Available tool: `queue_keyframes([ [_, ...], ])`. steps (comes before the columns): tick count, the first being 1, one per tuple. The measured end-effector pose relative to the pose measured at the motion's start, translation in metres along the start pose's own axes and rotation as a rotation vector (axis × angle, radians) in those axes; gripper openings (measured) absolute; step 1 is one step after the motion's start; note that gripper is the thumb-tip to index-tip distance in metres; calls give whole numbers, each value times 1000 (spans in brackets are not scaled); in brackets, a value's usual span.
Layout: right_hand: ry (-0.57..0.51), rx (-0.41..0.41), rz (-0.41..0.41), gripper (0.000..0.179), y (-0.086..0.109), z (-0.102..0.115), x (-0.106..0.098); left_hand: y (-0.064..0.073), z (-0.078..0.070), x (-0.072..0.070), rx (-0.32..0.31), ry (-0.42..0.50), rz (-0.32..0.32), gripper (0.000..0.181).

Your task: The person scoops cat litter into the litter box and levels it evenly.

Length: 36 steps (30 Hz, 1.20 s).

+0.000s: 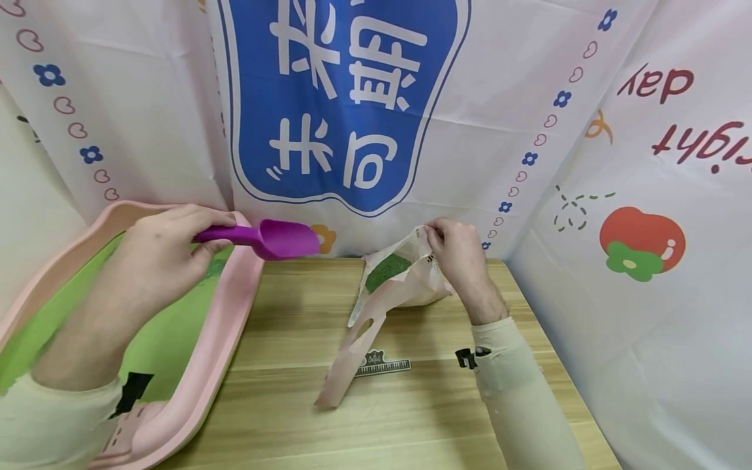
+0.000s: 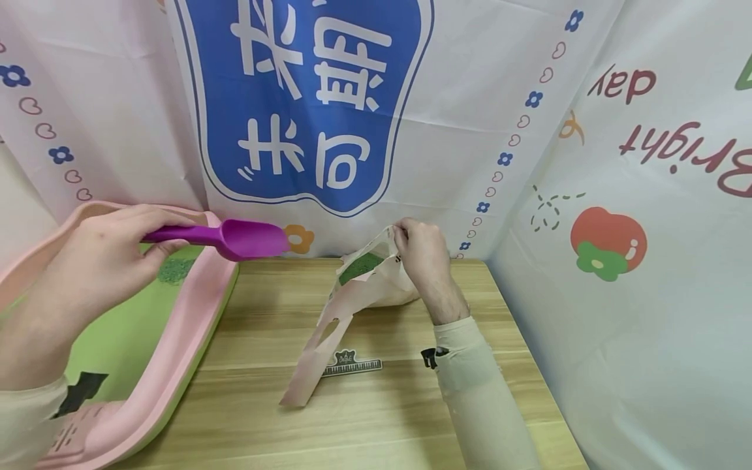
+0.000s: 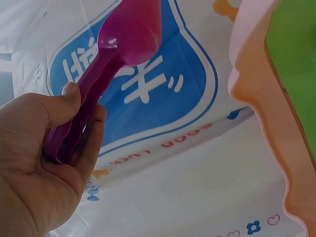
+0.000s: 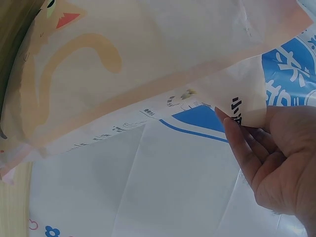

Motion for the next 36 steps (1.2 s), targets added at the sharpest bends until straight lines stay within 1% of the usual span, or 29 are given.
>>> queue_keyframes([
  [7, -3, 3, 3, 21, 0, 0, 0, 2, -25, 16, 59, 64, 26, 33],
  [13, -5, 14, 15, 21, 0, -1, 1, 6, -40, 27, 101, 97, 38, 38],
  [15, -7, 18, 19, 21, 0, -2, 2, 7, -44, 30, 107, 99, 44, 38],
  [22, -9, 19, 21, 22, -1, -2, 2, 9, -65, 40, 158, 105, 68, 37],
  [28, -14, 14, 23, 22, 0, -1, 2, 10, -76, 52, 167, 140, 118, 32],
  [31, -23, 10, 45, 22, 0, 0, 4, 10, -80, 60, 177, 156, 135, 31],
  [36, -51, 10, 131, 25, 1, 4, 8, 11, -92, 69, 251, 181, 119, 33],
])
Point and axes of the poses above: each hand's wrist, its own y-axis away from the middle knuckle, its own x-axis out of the palm, z = x × y, the point moved 10 cm from there along -y, towards the middle knuckle, and after that the axes turned 9 degrees about y, right-handed, at the moved point
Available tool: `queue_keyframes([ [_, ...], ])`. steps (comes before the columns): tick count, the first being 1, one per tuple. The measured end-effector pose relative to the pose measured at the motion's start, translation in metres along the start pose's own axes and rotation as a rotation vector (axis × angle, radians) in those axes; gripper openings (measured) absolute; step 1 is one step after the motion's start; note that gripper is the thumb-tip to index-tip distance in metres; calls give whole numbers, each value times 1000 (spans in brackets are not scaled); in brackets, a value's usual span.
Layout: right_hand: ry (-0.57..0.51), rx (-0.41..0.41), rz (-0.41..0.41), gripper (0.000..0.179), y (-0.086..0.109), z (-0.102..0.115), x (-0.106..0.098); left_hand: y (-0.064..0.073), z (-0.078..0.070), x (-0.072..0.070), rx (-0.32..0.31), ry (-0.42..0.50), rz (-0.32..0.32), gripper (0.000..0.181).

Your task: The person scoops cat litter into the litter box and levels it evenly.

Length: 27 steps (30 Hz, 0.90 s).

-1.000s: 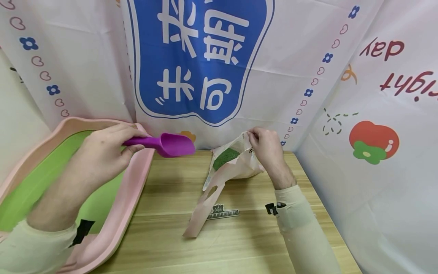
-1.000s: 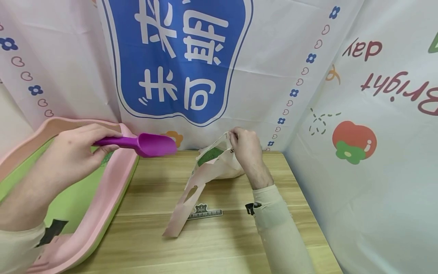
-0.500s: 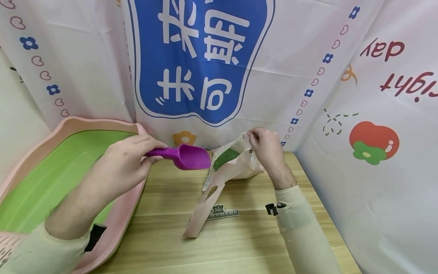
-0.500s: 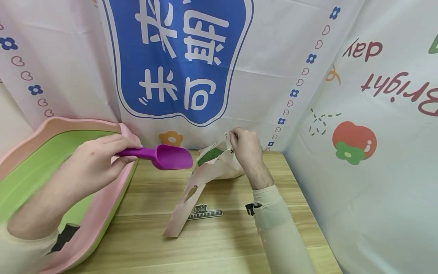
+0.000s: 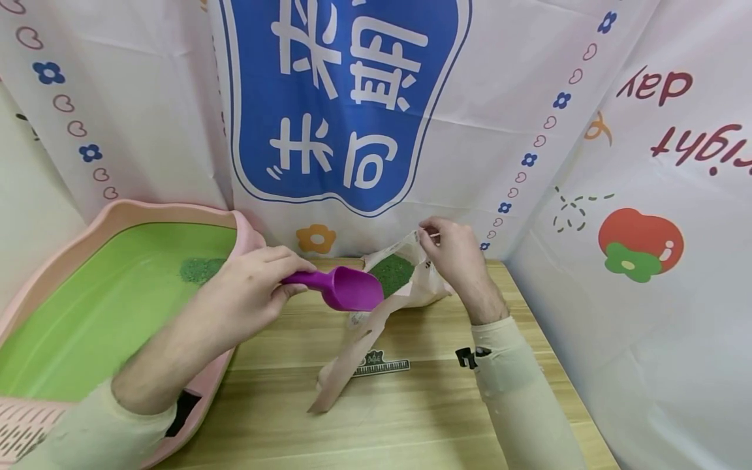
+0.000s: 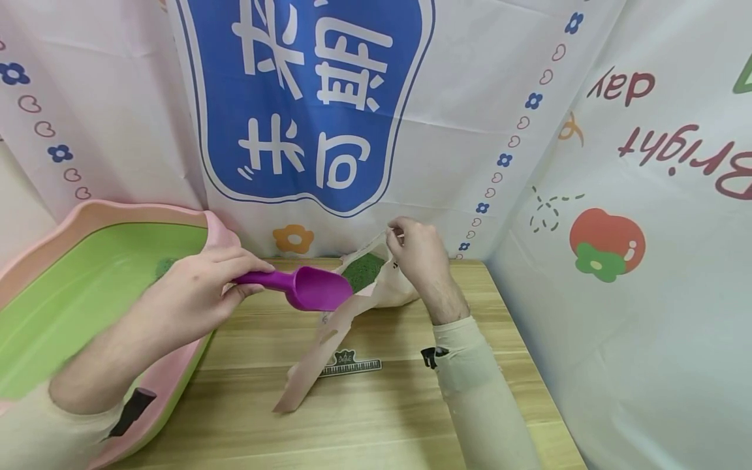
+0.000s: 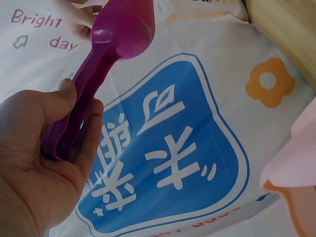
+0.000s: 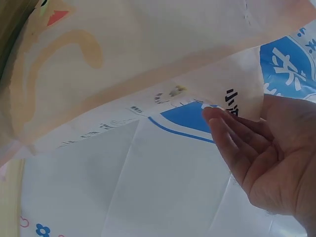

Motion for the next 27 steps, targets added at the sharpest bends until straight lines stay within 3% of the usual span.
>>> queue_keyframes([
  [6, 37, -67, 86, 28, 0, 18, 6, 0, -6, 13, 17, 15, 11, 30],
  [15, 101, -107, 118, 20, 2, 33, 10, 3, -13, 36, 12, 34, 70, 23],
  [27, 125, -108, 121, 21, 9, 41, 14, 6, -8, 52, -95, 9, 103, 16],
])
Point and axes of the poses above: each hand's wrist, its own y-axis away from the middle knuckle, its own x-axis out of the palm, z = x × y, the point moved 10 cm from there along -y, towards the middle knuckle, and after that the axes turned 9 degrees about y, right-handed, at the moved point
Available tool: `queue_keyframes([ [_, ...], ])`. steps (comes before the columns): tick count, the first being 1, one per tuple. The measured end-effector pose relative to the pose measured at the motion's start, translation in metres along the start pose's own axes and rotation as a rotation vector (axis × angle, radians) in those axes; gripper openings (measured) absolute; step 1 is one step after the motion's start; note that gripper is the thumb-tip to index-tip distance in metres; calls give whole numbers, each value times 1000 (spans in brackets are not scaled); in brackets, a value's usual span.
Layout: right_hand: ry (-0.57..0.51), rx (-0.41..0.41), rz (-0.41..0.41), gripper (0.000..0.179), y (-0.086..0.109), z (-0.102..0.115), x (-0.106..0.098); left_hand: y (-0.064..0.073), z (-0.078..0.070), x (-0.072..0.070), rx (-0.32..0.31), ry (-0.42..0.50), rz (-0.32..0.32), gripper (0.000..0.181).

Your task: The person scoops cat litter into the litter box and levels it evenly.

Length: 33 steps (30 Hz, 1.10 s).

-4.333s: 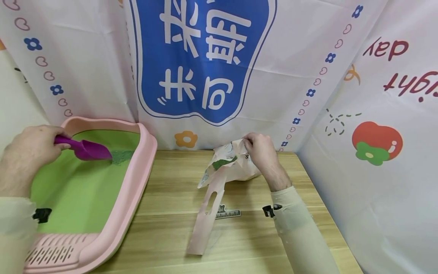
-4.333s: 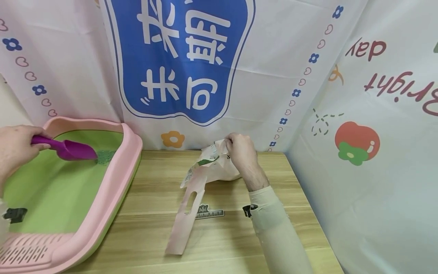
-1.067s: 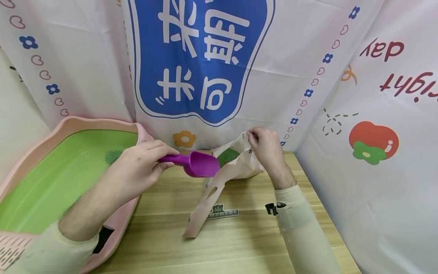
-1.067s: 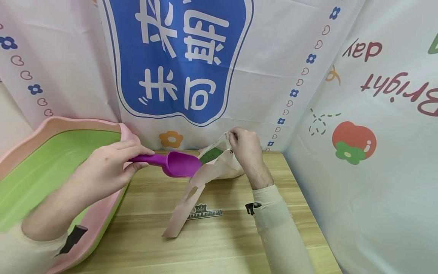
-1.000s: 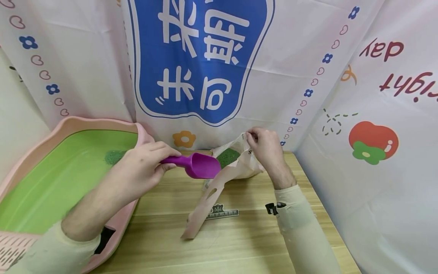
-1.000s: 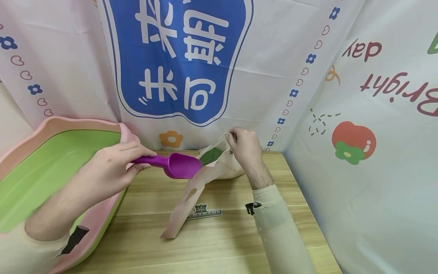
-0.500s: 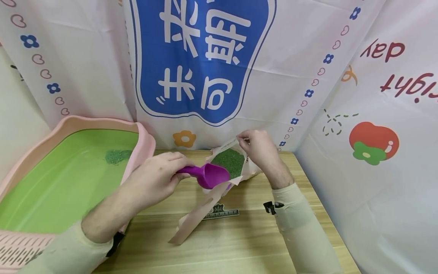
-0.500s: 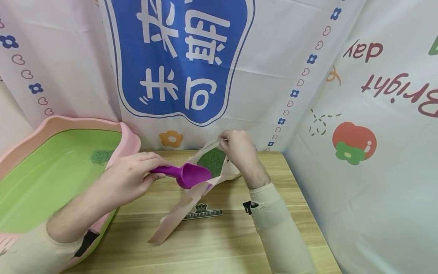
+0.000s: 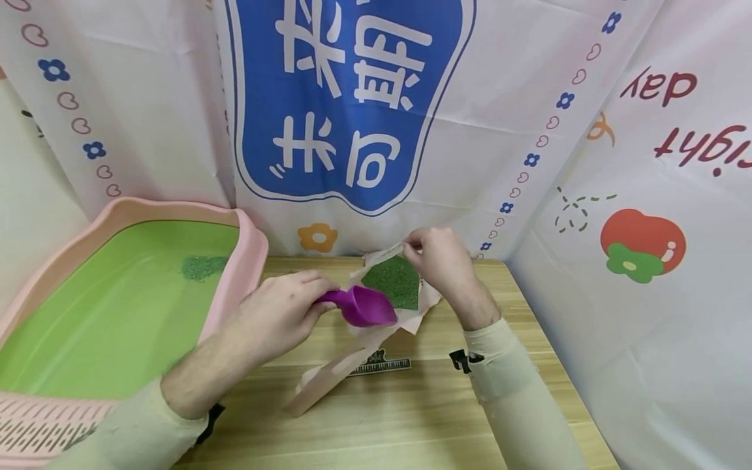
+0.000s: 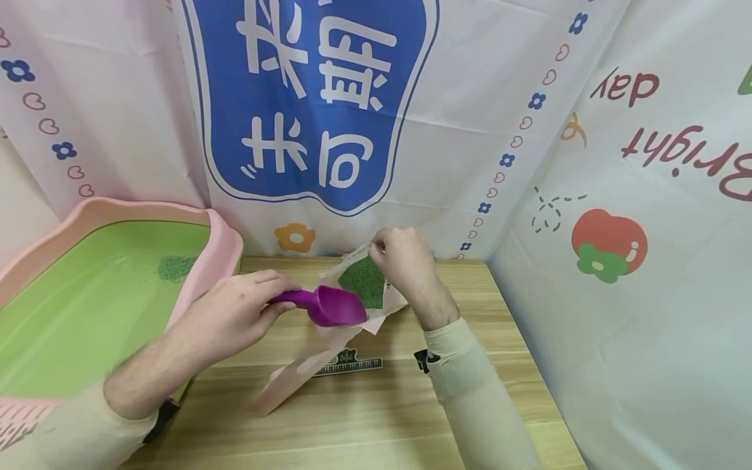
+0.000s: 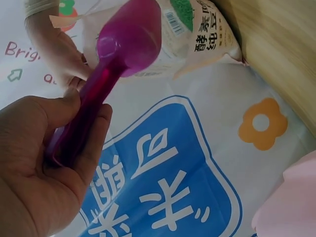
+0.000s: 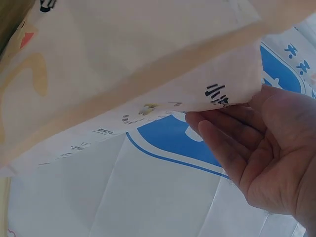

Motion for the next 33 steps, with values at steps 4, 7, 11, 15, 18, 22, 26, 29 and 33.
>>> queue_keyframes([
  [4, 3, 1, -3, 21, 1, 0, 1, -4, 2, 12, -32, -27, 14, 8],
  [7, 2, -1, -5, 20, 1, -1, 2, -7, 2, 23, -43, -58, 33, 9],
  [11, 6, -12, -18, 20, 1, 0, 1, -13, 2, 38, -52, -100, 55, 29],
  [15, 5, -18, -21, 20, 0, 1, 1, -20, 3, 50, -66, -119, 75, 38],
  [18, 1, -17, -20, 20, -1, 0, 1, -23, 4, 58, -72, -124, 81, 28],
  [22, -3, -16, -18, 20, -1, 0, 1, -27, 6, 68, -70, -129, 80, 20],
  [26, -12, -9, -13, 20, 0, 0, 1, -30, 7, 79, -64, -131, 89, 19],
  [29, -18, -3, -13, 19, 1, -1, 2, -31, 9, 88, -72, -126, 113, 19],
  [33, -20, -2, -20, 19, 1, -2, 2, -31, 12, 98, -92, -112, 149, 19],
])
Point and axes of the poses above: each hand's wrist, its own y-axis away from the middle knuckle, its own x-axis out of the palm, z = x × y, the point moved 10 cm from there along -y, towards the middle knuckle, and after that the axes turned 9 degrees about y, right-handed, at the moved point
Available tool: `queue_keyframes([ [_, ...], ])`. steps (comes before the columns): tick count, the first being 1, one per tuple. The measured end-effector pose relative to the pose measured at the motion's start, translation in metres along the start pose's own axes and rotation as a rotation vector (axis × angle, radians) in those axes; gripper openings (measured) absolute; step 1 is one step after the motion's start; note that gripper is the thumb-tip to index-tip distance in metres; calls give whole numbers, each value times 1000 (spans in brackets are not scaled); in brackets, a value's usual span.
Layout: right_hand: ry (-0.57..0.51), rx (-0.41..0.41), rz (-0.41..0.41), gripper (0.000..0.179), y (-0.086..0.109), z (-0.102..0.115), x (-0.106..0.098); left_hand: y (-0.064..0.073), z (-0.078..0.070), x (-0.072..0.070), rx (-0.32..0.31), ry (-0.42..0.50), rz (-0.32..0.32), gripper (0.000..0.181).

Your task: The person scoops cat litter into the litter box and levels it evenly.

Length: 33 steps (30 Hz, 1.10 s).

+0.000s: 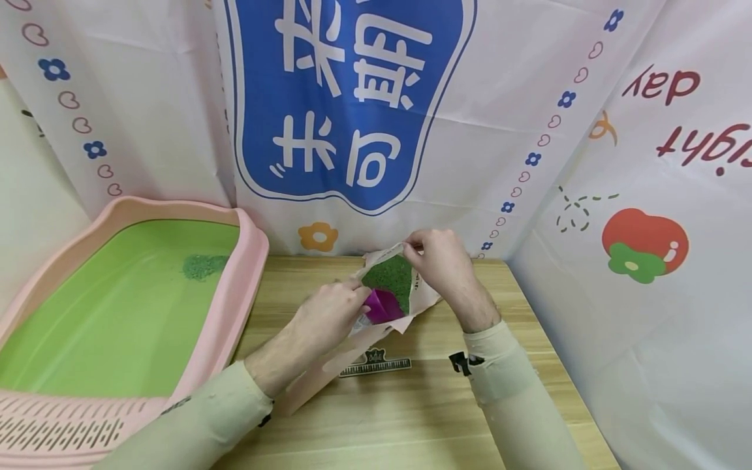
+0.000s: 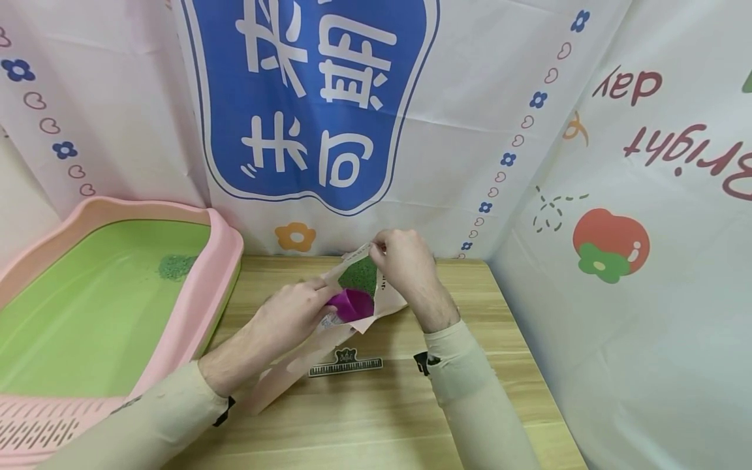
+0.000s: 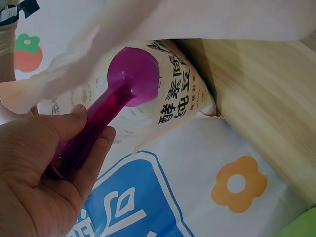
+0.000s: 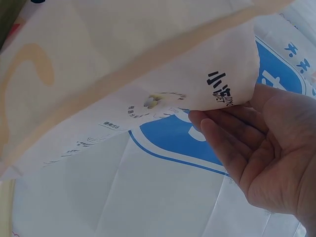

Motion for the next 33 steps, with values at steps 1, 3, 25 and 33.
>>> queue_keyframes([
  [1, 0, 0, -1, 19, 0, 0, 0, 0, 0, 2, -2, 3, 10, 19],
  [3, -1, -1, -4, 19, 0, 0, 1, -1, 1, 4, -10, 9, 29, 17],
  [25, -33, 4, 27, 21, 1, 0, 5, -17, 20, 25, -169, 94, 85, 29],
  [33, -28, -6, 27, 22, 1, -1, 5, -21, 25, 34, -266, 112, 118, 39],
])
Point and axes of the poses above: each hand's wrist, its own y-axis away from the middle knuckle, its own x-axis out of the palm, z = x × y, the point moved 10 cm from there along -y, towards the middle knuckle, and after that the axes turned 9 degrees about y, right-handed, at the moved point
